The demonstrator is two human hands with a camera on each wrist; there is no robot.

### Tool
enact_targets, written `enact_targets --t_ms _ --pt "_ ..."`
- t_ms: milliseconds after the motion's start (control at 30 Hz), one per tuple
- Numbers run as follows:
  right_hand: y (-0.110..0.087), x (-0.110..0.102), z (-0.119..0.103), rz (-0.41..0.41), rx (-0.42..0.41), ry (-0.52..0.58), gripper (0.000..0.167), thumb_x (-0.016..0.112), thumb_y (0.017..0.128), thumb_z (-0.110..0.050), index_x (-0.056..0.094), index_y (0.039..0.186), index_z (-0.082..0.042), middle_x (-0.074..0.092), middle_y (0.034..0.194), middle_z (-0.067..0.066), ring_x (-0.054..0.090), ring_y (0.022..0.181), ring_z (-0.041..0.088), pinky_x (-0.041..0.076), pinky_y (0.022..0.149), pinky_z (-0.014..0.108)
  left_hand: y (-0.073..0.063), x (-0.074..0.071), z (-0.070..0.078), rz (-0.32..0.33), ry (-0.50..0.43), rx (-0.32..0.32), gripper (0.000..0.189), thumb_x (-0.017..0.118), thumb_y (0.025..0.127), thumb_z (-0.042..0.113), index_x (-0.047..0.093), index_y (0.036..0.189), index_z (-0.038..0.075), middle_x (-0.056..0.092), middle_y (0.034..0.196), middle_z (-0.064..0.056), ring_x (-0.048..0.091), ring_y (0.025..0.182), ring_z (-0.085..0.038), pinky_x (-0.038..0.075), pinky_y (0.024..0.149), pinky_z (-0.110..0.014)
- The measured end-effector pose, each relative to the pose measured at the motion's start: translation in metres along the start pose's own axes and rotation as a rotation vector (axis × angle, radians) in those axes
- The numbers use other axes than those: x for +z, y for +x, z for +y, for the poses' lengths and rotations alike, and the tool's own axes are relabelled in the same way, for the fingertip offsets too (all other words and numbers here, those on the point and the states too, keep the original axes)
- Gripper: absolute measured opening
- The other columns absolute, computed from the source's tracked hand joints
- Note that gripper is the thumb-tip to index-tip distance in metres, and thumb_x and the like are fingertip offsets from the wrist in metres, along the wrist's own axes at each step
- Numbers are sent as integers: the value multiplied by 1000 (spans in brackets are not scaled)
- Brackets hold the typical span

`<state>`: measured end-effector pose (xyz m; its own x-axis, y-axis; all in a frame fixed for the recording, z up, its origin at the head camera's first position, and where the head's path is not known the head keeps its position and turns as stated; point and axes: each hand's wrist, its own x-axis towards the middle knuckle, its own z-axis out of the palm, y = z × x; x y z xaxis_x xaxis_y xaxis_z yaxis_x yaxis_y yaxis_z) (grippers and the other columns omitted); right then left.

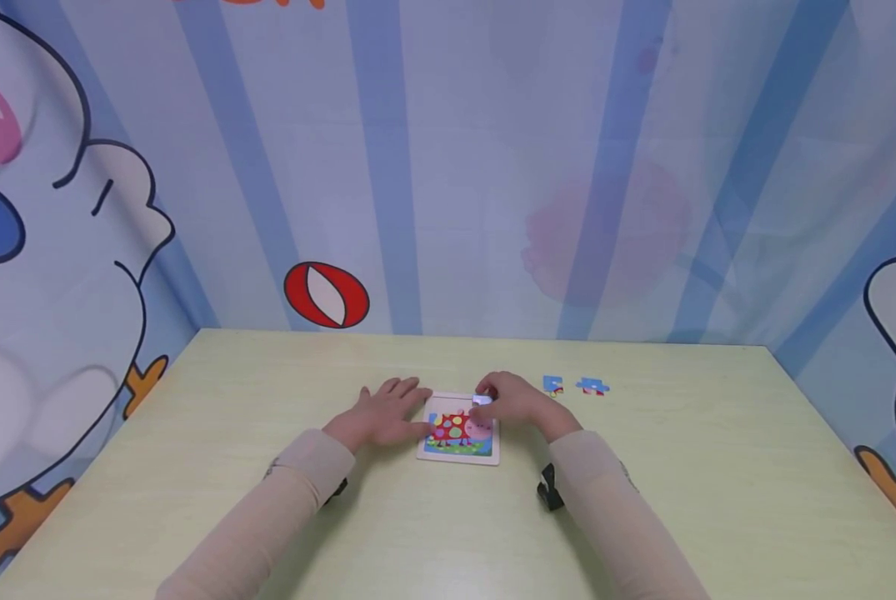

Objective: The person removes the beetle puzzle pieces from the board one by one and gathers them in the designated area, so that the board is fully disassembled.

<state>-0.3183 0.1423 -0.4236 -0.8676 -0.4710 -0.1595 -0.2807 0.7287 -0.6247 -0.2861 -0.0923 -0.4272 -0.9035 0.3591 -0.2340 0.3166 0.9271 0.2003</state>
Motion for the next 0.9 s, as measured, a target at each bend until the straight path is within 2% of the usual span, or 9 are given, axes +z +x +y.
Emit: enact_targets --t_ms 133,433,733,900 --pt "0 0 1 14 1 -17 30 69 86 -18 63 108 0 57 93 7 50 86 20 45 74 32 0 0 0 -3 0 -3 70 49 92 59 33 151 24 24 159 -6 17 146 -34 15 109 -69" --pt "2 1 2 27 8 -22 23 69 84 -14 61 102 -4 55 88 6 48 82 19 42 70 31 0 0 0 -5 -5 -6 71 49 92 59 33 151 24 24 159 -6 17 146 -33 14 110 -69" --pt "-1 1 0 26 21 -1 22 68 85 -16 58 103 -7 56 91 7 50 83 20 44 70 32 0 0 1 2 -2 -8 71 49 92 59 33 151 24 24 159 -5 17 146 -33 15 110 -69" --pt "-1 0 1 16 12 9 20 68 86 -15 58 103 -8 55 87 6 48 79 19 41 66 31 0 0 1 3 6 -8 70 48 92 60 34 151 24 24 159 -5 17 146 -33 15 109 -69"
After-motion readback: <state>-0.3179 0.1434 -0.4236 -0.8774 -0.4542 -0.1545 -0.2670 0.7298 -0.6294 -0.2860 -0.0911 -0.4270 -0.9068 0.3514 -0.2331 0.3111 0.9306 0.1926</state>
